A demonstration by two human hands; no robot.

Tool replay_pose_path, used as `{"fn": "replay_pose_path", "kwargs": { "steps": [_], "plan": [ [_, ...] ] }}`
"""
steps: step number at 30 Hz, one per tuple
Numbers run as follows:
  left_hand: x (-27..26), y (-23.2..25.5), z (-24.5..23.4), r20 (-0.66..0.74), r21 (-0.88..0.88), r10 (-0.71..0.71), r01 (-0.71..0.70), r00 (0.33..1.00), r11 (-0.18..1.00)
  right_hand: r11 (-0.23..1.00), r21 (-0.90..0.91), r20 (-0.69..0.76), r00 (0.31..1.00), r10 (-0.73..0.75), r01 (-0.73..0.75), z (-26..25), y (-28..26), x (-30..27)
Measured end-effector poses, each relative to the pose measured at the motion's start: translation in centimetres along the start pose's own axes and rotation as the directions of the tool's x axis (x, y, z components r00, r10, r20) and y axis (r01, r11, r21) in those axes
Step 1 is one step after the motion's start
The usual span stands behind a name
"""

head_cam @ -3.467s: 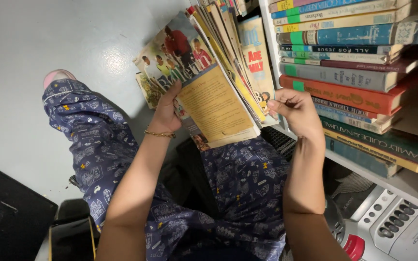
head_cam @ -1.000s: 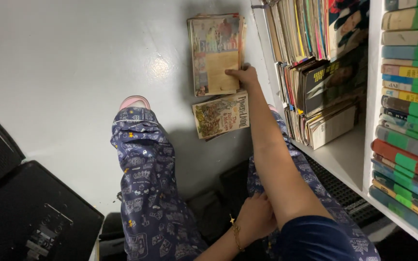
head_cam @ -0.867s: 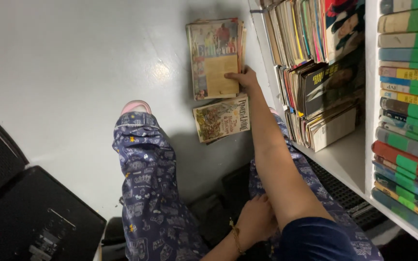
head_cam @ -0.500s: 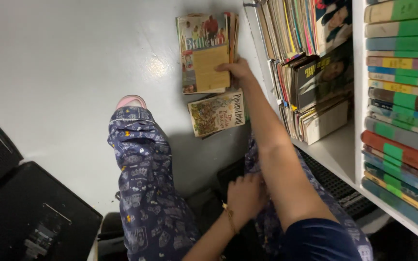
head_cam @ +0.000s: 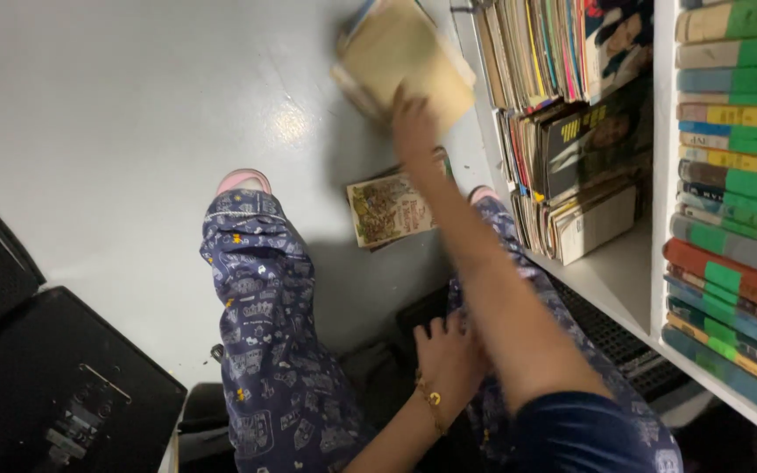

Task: Sorting and organizing books and magazines from a shelf onto the floor.

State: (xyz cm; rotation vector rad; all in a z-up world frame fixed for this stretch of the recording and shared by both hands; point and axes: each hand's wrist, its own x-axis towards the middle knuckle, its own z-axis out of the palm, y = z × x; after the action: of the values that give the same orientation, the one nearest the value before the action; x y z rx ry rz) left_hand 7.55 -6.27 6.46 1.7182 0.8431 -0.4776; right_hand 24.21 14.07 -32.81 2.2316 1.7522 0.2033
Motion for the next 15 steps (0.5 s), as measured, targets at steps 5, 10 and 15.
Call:
{"fn": "replay_pose_path", "kwargs": {
  "steps": [5,10,15],
  "plan": [
    [-0.6,-0.5,-3.1,0.207,0.200,-0.099,0.057,0.973,0.978,0.994,-0.096,-0.078,0.996,0.035,-0.042,3.5,-4.6,-1.8],
    [-0.7,-0.6,-2.6,-0.126,0.210,-0.137,0.161,0.983,0.964,0.974,0.211,-0.052,0.996,-0.071,0.081,-1.4,-0.6,-0.9],
    [-0.3,-0.9,-3.0,-0.288,0.168,-0.019,0.070,0.958,0.983,0.862,0.507,0.167,0.979,-0.120,0.019,-5.2,3.4,-1.5]
  ]
}}
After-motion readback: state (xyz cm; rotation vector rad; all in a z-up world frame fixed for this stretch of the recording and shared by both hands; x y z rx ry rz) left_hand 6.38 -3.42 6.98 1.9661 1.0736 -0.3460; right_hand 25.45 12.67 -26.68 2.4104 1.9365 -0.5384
